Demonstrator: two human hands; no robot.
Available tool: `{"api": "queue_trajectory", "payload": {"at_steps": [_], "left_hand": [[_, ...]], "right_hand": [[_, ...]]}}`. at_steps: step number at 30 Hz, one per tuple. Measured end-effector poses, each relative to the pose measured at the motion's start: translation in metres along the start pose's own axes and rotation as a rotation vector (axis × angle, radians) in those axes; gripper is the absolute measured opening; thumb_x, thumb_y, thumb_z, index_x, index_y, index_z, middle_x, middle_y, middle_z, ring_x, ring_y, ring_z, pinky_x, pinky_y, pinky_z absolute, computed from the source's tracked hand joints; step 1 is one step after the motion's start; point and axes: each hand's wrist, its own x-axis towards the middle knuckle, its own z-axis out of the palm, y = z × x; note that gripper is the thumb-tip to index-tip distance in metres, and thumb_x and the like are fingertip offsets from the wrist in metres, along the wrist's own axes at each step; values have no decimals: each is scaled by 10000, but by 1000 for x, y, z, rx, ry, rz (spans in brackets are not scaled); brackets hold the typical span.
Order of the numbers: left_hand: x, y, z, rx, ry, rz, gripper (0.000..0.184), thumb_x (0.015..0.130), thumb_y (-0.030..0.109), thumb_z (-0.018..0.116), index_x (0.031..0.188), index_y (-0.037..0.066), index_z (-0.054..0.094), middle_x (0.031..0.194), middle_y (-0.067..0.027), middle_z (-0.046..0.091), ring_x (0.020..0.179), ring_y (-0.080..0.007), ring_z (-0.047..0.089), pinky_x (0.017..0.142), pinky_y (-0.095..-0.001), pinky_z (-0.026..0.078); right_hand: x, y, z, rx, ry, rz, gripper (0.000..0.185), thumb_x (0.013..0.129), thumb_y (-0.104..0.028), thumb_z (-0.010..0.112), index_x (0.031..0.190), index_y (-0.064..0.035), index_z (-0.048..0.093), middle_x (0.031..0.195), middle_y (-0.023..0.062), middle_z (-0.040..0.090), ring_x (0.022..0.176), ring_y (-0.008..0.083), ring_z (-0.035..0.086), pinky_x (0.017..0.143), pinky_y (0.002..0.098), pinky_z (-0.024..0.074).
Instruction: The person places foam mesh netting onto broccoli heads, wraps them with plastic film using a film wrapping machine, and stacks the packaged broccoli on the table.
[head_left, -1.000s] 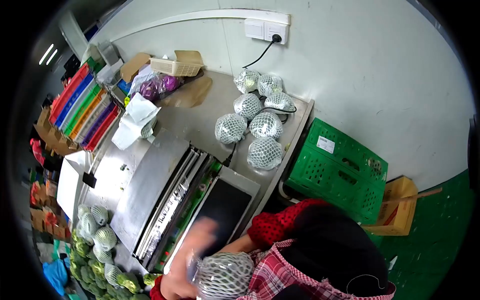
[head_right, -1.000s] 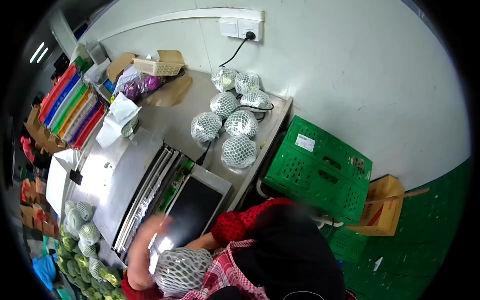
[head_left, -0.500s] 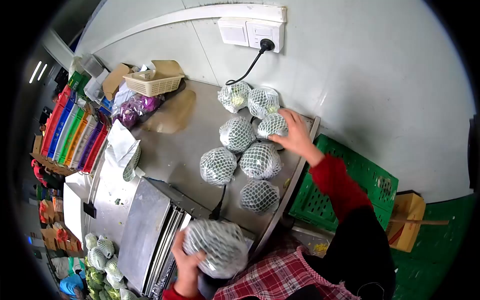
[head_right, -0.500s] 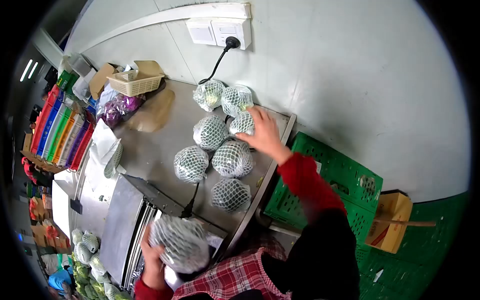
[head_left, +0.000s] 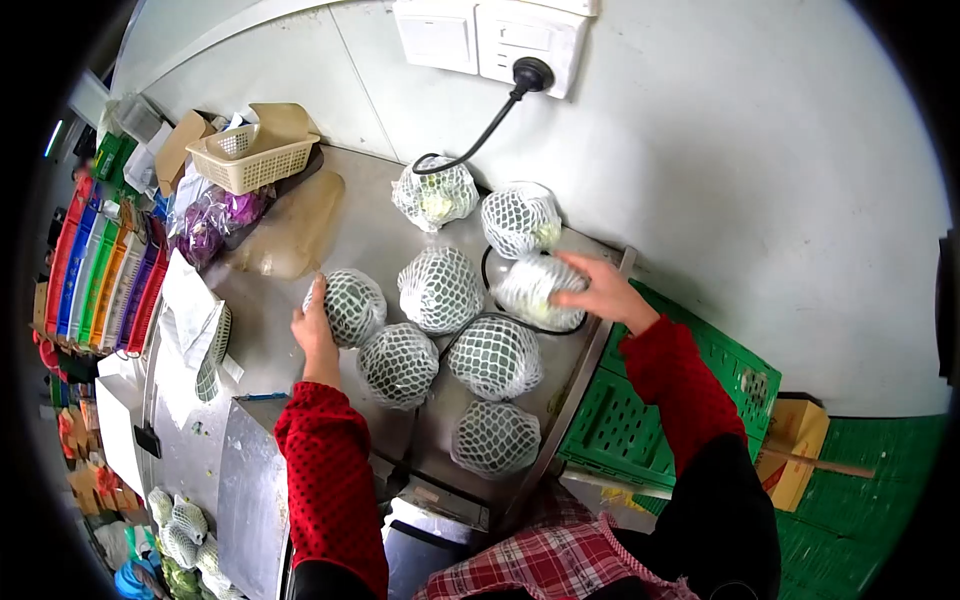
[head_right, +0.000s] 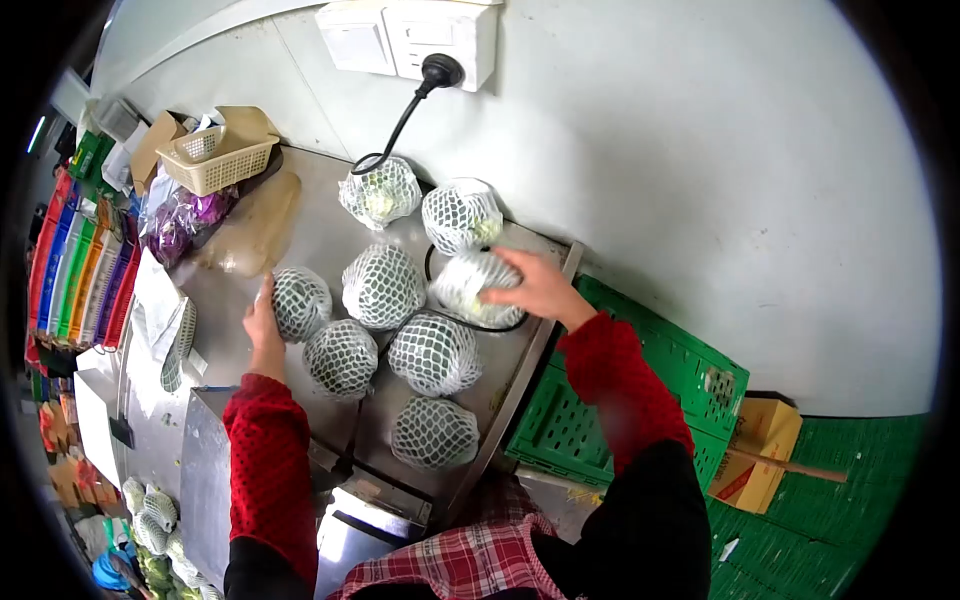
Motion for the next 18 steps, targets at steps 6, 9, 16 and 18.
{"api": "queue_trajectory", "payload": {"at_steps": [6,9,16,18], "left_hand": [[-16,-26,17,-148,208,178,760,847,457,677,1362,-36,415,1380,-201,433,1208,-295,496,1010,-384,405],[-12,-24,19,266,206,431,695,877,443,628,1333,-49,446,1381,-224,458,1262,-347,455,1072,-396,323],[-14,3,15,753,331,685,556,840,310,662,1253,-35,521,1313,-232,518,1238,-378,464,1049,-412,349],[-19,6,41,669,211,993,647,779,292,715,1291,-13,464,1330,-216,491,1237,-403,451,1028,-433,373]], "right_hand": [[99,-34,24,-150,477,12,966,655,-413,825,1409,-2,381,1263,238,542,1196,354,521,1056,414,384],[112,-57,39,-409,263,134,939,606,-450,845,1342,-16,454,1238,255,523,1228,370,481,1016,413,414],[99,-27,15,-45,434,-203,784,579,-215,877,1241,-1,515,1223,202,538,1191,324,497,1013,395,406],[75,-31,16,113,611,-332,770,580,-135,872,1242,4,504,1199,169,549,1183,312,499,1021,398,406]]}}
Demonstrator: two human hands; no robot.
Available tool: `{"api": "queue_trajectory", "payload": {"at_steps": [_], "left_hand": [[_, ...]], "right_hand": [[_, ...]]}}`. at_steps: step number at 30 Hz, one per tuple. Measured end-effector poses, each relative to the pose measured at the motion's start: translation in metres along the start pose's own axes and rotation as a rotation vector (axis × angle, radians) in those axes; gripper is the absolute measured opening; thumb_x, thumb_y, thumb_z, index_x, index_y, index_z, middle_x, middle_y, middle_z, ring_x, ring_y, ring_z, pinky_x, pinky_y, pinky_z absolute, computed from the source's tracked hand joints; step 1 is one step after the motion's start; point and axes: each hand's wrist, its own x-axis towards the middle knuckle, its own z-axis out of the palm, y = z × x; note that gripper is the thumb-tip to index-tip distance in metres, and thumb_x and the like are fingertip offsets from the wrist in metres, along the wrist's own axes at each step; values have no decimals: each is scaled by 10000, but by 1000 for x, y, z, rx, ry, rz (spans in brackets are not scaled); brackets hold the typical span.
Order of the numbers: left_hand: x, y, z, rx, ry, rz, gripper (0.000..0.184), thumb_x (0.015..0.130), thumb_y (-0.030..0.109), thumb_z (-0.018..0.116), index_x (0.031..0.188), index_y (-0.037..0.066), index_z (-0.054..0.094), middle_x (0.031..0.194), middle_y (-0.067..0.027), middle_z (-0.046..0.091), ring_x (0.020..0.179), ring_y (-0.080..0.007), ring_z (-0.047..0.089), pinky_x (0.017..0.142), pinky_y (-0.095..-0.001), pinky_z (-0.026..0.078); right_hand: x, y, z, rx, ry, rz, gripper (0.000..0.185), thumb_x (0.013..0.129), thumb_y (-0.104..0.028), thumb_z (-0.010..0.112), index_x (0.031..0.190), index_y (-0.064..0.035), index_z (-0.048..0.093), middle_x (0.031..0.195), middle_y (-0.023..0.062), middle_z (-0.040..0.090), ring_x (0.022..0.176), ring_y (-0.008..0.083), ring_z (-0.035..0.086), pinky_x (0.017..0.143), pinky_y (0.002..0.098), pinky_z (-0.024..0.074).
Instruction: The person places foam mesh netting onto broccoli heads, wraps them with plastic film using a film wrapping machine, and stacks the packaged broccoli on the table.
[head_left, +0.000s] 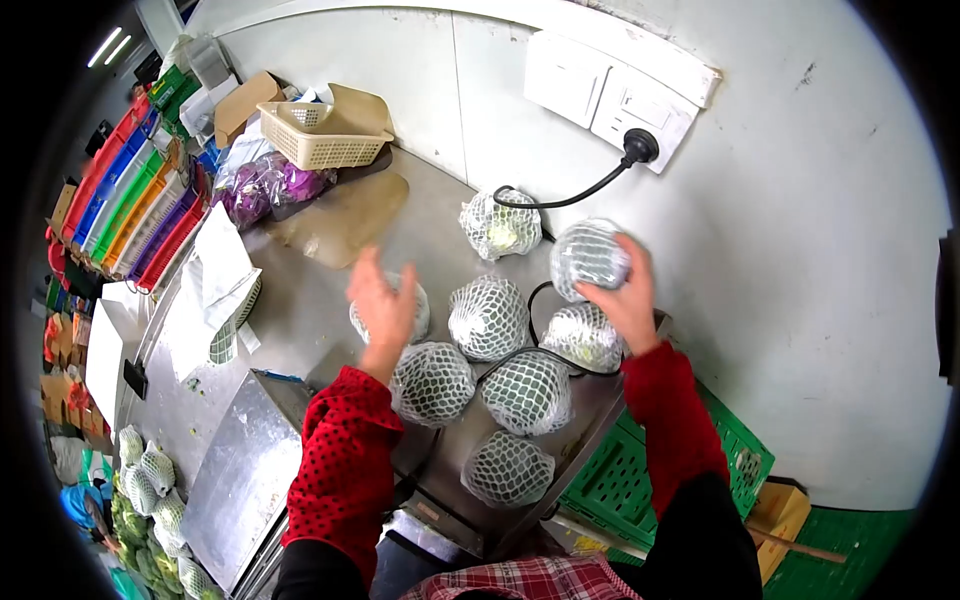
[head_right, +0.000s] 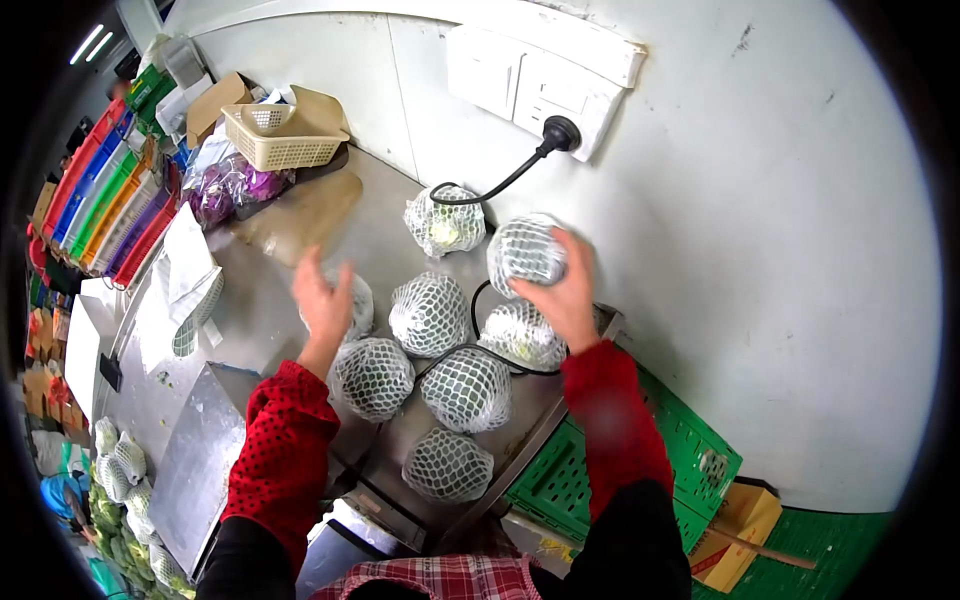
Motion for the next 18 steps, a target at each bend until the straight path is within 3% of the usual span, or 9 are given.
{"api": "queue_trajectory", "payload": {"at_steps": [1,2,5,8,10,12,14,16,18], "left_hand": [[4,9,11,-136,-79,95,696,772,322,726,1313,-6,437,1331,-212,483,1243,-409,442,1026,-435,376],[11,32,17,-243,-185,46,771,757,378,736,1342,-3,408,1345,-223,460,1253,-405,434,1032,-432,373],[40,80,68,-410,-392,-280,1024,680,541,769,1427,14,308,1395,-248,385,1280,-389,414,1042,-427,371],[54,104,116,-490,-479,-333,1132,624,585,790,1452,14,269,1419,-249,344,1284,-387,413,1034,-430,382],[48,99,139,-435,-462,-296,1096,590,539,823,1425,33,325,1390,-225,367,1266,-376,426,1025,-421,394],[44,75,152,-584,-412,-268,1026,564,467,850,1384,55,388,1347,-210,391,1235,-360,444,1017,-411,404],[35,75,120,-644,-393,-340,924,561,334,864,1336,71,436,1323,-190,402,1211,-340,454,1014,-409,409],[27,68,87,-485,-268,26,901,565,225,857,1340,72,424,1336,-184,398,1230,-357,430,1028,-430,395],[21,50,75,-373,-282,189,951,553,147,850,1381,95,383,1361,-183,382,1255,-382,396,1042,-450,379]], "right_hand": [[-9,-26,-7,338,-2,122,662,724,-223,779,1286,-23,492,1254,160,543,1187,321,507,1018,418,414],[-15,-22,-7,329,-2,127,662,724,-223,779,1286,-23,492,1254,160,543,1187,321,507,1018,418,414],[-20,-35,-23,1437,215,768,703,898,-581,391,1392,-83,425,1386,181,472,1194,369,524,966,525,456],[-39,-39,-28,1540,-44,692,805,868,-635,448,1428,-63,363,1382,224,452,1229,434,472,908,571,476],[-59,-31,-29,1673,-1,710,842,857,-655,454,1442,-60,335,1395,240,429,1218,456,476,910,579,475],[-75,-28,-32,1824,41,743,881,846,-675,459,1455,-57,306,1407,256,407,1207,478,481,913,587,475],[-79,-40,-38,1799,-192,587,937,817,-706,476,1469,-64,272,1437,268,360,1249,490,436,960,612,441],[-85,-48,-49,1823,-285,507,964,805,-719,484,1477,-68,252,1453,267,338,1275,494,409,990,625,418],[-100,-51,-60,1876,-43,444,1016,773,-688,576,1479,-46,225,1454,248,348,1289,440,420,1025,595,408]]}}
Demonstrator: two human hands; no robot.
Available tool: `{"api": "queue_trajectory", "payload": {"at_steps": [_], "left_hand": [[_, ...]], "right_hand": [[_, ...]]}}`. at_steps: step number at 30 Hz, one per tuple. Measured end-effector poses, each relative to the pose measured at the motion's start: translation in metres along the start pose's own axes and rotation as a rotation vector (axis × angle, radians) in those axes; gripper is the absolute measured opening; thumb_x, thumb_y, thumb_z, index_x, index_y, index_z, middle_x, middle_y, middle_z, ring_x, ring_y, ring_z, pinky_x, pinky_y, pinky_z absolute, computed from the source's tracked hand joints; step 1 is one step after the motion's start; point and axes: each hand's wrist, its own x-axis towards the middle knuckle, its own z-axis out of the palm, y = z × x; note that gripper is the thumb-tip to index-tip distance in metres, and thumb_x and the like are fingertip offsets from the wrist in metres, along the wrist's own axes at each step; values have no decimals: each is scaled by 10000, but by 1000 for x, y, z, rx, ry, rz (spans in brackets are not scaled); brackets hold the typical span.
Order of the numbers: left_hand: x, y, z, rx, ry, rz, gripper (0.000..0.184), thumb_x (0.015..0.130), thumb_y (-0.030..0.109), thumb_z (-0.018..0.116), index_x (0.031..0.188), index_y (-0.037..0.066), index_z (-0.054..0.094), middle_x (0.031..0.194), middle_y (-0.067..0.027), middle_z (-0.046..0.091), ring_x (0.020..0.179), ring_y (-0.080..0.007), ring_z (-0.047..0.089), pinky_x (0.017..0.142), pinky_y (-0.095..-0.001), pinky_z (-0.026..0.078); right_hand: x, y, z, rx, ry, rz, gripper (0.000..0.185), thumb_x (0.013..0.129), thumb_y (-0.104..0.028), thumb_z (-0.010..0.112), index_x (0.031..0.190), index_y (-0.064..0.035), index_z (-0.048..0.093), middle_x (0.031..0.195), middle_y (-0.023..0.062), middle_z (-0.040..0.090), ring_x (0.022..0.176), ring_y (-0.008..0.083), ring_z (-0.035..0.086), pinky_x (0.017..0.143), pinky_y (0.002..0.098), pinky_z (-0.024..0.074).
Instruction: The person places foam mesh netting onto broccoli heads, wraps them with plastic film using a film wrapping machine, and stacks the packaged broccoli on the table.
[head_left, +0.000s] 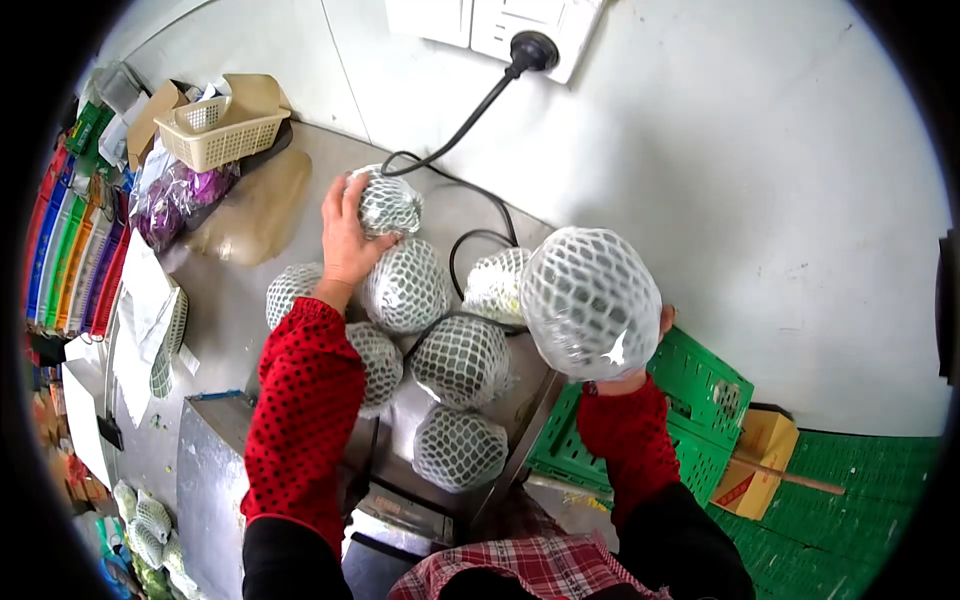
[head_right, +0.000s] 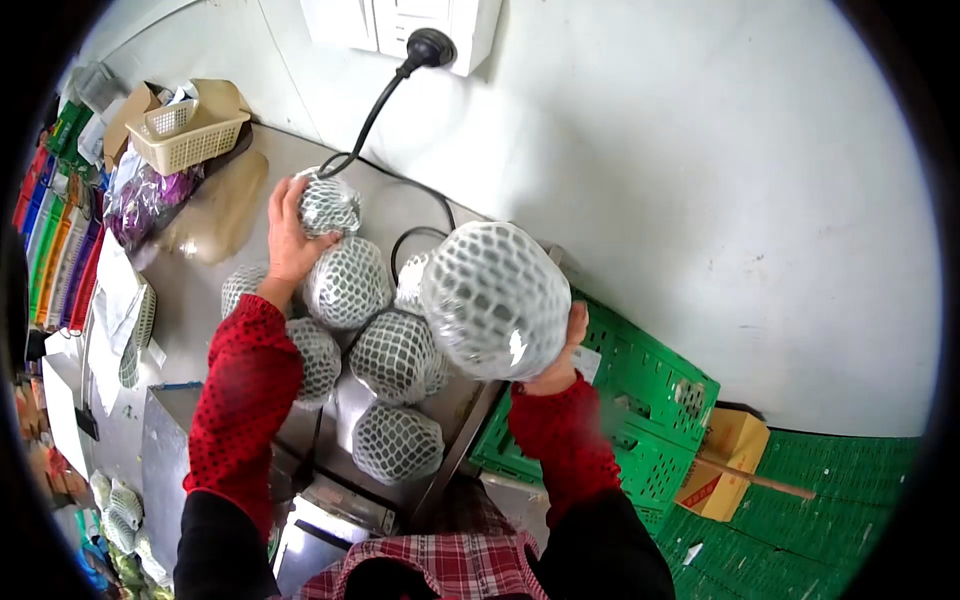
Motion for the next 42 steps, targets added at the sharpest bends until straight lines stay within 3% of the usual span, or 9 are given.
{"api": "queue_trajectory", "payload": {"at_steps": [1,4,7,13,24,28,33,38,42], "left_hand": [[-3,-8,-1,58,-34,105,993,545,148,854,1403,106,357,1367,-187,378,1263,-392,383,1047,-456,374],[0,0,-15,182,-91,289,1081,530,145,860,1452,119,295,1360,-200,390,1252,-402,390,1041,-460,381],[0,20,-28,118,-82,323,1016,512,115,849,1403,72,362,1295,-196,436,1185,-400,451,998,-452,421],[-10,32,-47,121,-22,277,932,483,124,859,1308,49,431,1242,-182,436,1116,-389,499,876,-444,497],[-7,62,-27,533,80,326,886,642,415,824,1280,-52,425,1356,-223,413,1226,-417,426,1000,-465,397],[-38,146,4,-128,-405,226,1044,646,576,786,1324,-93,358,1442,-301,307,1221,-480,440,1018,-474,397],[-50,110,29,151,211,-12,1130,652,486,805,1401,-115,208,1463,-358,217,1296,-469,353,1045,-523,338],[-118,168,23,150,-446,125,1042,628,445,825,1423,-1,319,1451,-273,320,1230,-438,439,1049,-452,376],[-112,159,33,-19,-230,277,687,625,114,750,1257,55,488,1271,-194,470,1153,-408,486,892,-445,483]], "right_hand": [[10,4,25,-567,73,-134,1133,641,-650,730,1452,-8,267,1400,205,438,1286,353,460,1047,517,422],[-5,9,42,-656,96,-188,1156,619,-590,797,1449,4,255,1369,202,475,1236,328,516,1045,464,442],[-15,16,38,-257,-162,-143,1096,671,-563,792,1454,-15,255,1298,288,501,1177,402,545,953,559,488],[-104,5,-5,-119,116,183,958,771,-774,514,1365,-27,425,1219,349,497,974,484,593,715,545,563],[-128,13,4,-130,345,13,947,728,-682,650,1303,40,436,1215,296,556,1056,363,625,877,465,559],[-136,13,-11,-132,395,84,979,716,-681,653,1314,55,411,1248,235,560,1077,325,619,895,444,553],[-147,18,2,-172,304,111,1003,739,-684,636,1351,61,361,1276,307,508,1144,340,576,926,446,528],[-170,15,-13,-145,385,162,1036,747,-700,612,1374,70,319,1266,300,522,1080,360,611,922,467,530],[-164,26,2,-189,440,127,1008,760,-700,580,1370,64,331,1258,285,537,1083,342,614,900,449,546]]}}
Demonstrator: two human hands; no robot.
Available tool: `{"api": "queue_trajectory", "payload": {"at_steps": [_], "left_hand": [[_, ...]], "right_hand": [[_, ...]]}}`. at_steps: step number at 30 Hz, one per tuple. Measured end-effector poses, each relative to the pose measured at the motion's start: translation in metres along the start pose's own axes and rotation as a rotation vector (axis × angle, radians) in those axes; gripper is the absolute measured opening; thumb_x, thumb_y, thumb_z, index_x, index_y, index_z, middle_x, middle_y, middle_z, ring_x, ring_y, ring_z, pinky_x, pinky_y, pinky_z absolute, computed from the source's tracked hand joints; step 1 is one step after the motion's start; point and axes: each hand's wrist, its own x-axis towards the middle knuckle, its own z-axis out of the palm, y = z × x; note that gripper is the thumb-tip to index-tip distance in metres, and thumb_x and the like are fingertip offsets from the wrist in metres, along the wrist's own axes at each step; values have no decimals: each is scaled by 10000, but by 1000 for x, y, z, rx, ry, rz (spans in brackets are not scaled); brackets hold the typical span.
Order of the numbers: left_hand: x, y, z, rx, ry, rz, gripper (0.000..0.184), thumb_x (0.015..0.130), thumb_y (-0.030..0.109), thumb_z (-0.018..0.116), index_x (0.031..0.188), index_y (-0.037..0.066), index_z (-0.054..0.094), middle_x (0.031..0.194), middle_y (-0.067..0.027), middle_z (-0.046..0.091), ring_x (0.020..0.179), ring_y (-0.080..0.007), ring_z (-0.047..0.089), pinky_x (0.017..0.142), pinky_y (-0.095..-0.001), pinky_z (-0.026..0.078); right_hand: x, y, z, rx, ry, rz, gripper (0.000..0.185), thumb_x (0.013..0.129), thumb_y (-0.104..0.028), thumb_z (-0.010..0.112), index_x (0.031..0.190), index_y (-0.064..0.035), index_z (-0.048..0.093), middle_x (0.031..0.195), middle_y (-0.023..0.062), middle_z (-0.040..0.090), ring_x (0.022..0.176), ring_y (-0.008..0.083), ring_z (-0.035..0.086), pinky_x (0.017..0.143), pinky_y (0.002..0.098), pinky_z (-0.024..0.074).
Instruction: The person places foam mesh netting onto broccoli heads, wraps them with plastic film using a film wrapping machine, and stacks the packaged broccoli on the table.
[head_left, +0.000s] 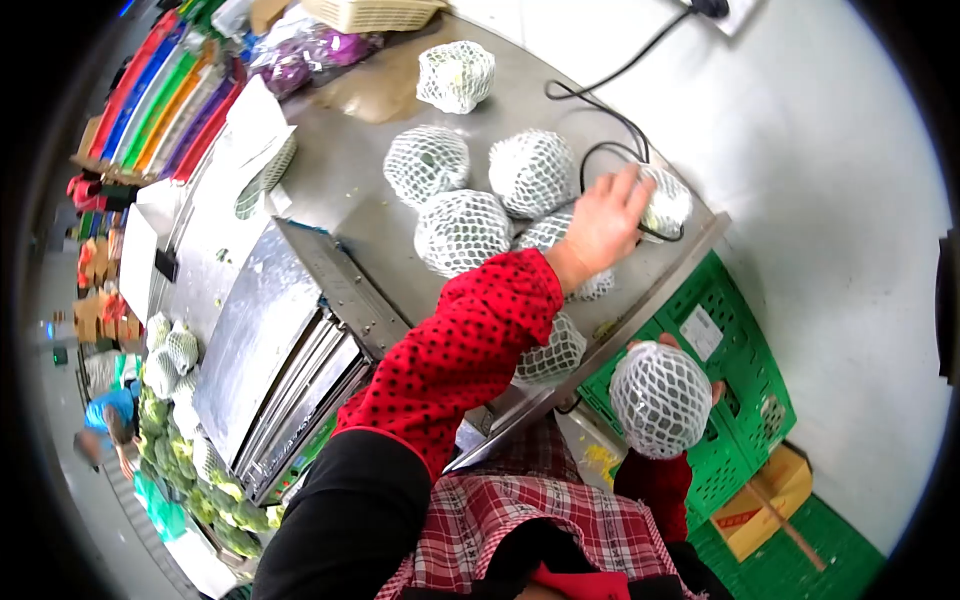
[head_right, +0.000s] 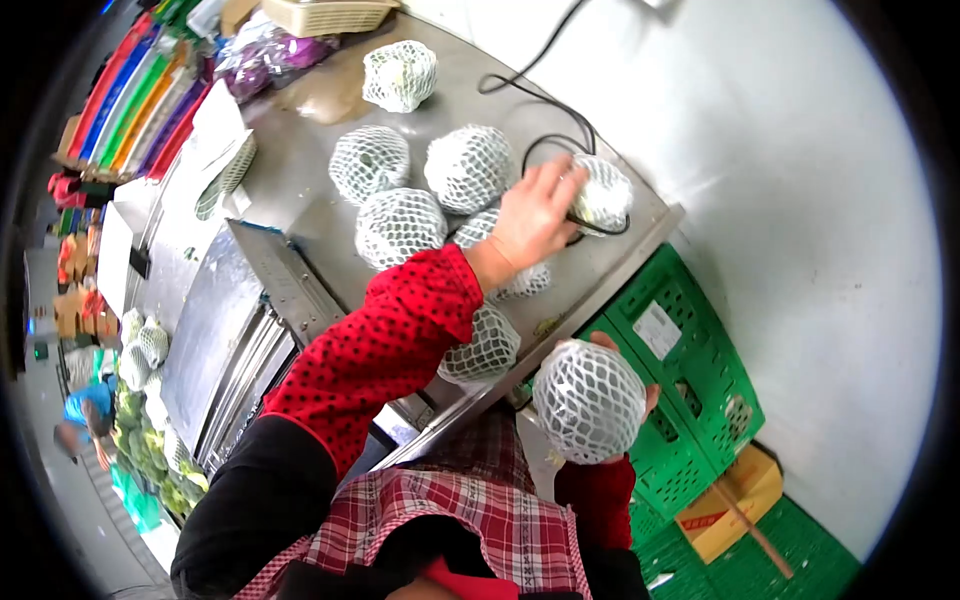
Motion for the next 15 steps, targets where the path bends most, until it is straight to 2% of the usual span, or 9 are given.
{"api": "queue_trajectory", "payload": {"at_steps": [3,4,6,8,10,11,12,14,15], "left_hand": [[-4,-8,-2,181,173,223,611,631,70,720,1211,66,527,1270,-190,476,1156,-404,486,891,-416,489],[-3,-4,-4,190,107,175,506,612,115,698,1097,47,574,1267,-195,487,1130,-401,502,900,-453,476],[-16,-6,-17,-81,-275,-16,517,620,196,737,1094,57,588,1241,-193,506,1132,-397,503,934,-481,444],[-15,-23,-59,66,229,107,548,614,301,764,1078,57,603,1195,-202,525,1095,-389,503,963,-505,400],[-20,-53,-95,271,55,-416,785,664,418,776,1283,25,494,1374,-232,420,1217,-399,464,1029,-511,331],[-36,-84,-81,427,-36,-436,967,690,500,759,1410,15,330,1414,-247,373,1226,-424,460,1021,-516,350],[-44,-89,-81,315,-293,-429,1069,717,512,741,1458,-21,185,1429,-279,341,1126,-428,548,949,-466,440],[-35,-88,-82,307,-359,-432,1004,743,475,735,1430,-28,203,1399,-272,369,1038,-429,602,871,-440,509],[-33,-96,-82,278,-337,-421,949,744,466,735,1396,-30,256,1378,-262,397,1036,-417,601,864,-438,508]], "right_hand": [[2,3,18,4,-87,-16,962,784,-703,538,1344,60,367,1245,311,526,1068,360,612,897,448,547],[2,4,22,7,-132,-19,947,793,-700,527,1338,60,375,1242,320,522,1061,368,612,895,448,548],[-4,4,27,29,-43,-30,931,799,-678,545,1338,61,373,1237,334,512,1073,389,598,898,464,544],[-7,-2,2,-13,-83,-34,944,792,-684,548,1345,60,371,1250,337,502,1090,396,588,907,477,536],[-12,4,11,-33,-120,-46,958,789,-692,544,1360,56,363,1278,332,490,1106,397,583,918,485,527],[-15,5,15,20,-72,0,965,789,-694,543,1368,55,357,1285,333,487,1109,397,583,917,492,526],[-19,3,18,69,-18,52,971,789,-696,542,1375,54,351,1292,334,483,1111,397,582,915,500,525],[-17,9,17,-17,83,26,983,793,-701,530,1386,58,336,1302,304,491,1115,370,587,930,490,523],[-12,10,11,67,-61,72,957,813,-685,516,1385,60,332,1302,341,459,1135,409,547,968,517,473]]}}
